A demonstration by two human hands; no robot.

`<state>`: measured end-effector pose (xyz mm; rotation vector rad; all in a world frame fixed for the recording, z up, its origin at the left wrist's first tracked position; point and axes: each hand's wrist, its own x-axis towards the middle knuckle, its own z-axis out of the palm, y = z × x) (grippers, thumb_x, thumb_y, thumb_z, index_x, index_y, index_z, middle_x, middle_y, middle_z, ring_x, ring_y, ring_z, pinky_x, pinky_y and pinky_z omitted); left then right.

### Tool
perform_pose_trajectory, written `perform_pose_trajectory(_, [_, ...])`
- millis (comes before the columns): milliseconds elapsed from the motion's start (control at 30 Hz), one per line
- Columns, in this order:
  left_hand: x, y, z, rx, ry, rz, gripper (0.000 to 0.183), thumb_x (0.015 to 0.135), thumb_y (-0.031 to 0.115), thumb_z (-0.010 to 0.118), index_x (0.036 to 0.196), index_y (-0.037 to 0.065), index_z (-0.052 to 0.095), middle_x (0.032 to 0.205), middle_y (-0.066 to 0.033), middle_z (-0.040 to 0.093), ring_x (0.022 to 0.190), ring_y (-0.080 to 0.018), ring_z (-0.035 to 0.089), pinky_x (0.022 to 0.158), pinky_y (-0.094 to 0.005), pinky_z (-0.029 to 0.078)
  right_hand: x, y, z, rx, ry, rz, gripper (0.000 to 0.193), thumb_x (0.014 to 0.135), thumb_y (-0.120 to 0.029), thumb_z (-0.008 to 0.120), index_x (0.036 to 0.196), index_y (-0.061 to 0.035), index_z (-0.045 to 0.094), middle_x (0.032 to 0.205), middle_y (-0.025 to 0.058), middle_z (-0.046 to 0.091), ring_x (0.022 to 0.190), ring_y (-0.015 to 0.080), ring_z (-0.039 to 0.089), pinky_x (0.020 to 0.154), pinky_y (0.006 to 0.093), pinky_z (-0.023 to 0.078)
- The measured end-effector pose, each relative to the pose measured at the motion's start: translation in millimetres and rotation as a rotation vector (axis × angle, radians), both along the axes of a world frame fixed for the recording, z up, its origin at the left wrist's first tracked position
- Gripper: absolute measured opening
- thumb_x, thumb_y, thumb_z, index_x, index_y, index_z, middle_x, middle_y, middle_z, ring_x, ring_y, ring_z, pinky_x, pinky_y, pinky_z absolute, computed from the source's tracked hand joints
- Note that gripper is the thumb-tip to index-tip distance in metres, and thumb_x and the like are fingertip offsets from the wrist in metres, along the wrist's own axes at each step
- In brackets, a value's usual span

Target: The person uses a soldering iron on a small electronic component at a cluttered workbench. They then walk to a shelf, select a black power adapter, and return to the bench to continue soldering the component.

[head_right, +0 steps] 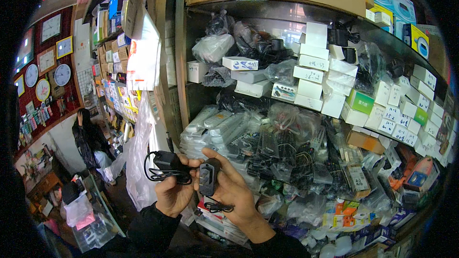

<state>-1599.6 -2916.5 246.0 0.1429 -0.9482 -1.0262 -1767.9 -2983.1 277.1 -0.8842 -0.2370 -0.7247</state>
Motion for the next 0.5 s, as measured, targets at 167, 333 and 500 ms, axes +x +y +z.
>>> perform_pose_trajectory(167, [2,2,0,-0.015,0.007,-0.014,0.056,0.093,0.023,0.082,0.137,0.002,0.054,0.139,-0.0239,0.065,0.116,-0.0284,0.068,0.088,-0.0399,0.062,-1,2,3,-0.037,-0.006,0.015,0.062,0.113,-0.023,0.051,0.165,0.0027,0.031,0.126,0.0165,0.062,0.115,0.0271,0.064,0.105,0.0384,0.051])
perform_pose_trajectory(333, [3,8,5,-0.015,-0.009,0.001,0.057,0.093,0.025,0.083,0.136,0.002,0.055,0.139,-0.0227,0.066,0.116,-0.0275,0.067,0.088,-0.0391,0.062,1,8,6,-0.025,-0.010,0.020,0.061,0.113,-0.023,0.052,0.165,0.0017,0.032,0.126,0.0169,0.063,0.115,0.0270,0.064,0.104,0.0380,0.051])
perform_pose_trajectory(500, [2,12,10,-0.031,-0.040,0.018,0.056,0.094,0.026,0.082,0.136,0.003,0.055,0.138,-0.0220,0.066,0.117,-0.0271,0.066,0.087,-0.0387,0.061,4,11,7,-0.014,-0.030,0.028,0.062,0.112,-0.025,0.053,0.165,0.0011,0.032,0.125,0.0163,0.064,0.115,0.0268,0.064,0.104,0.0373,0.050])
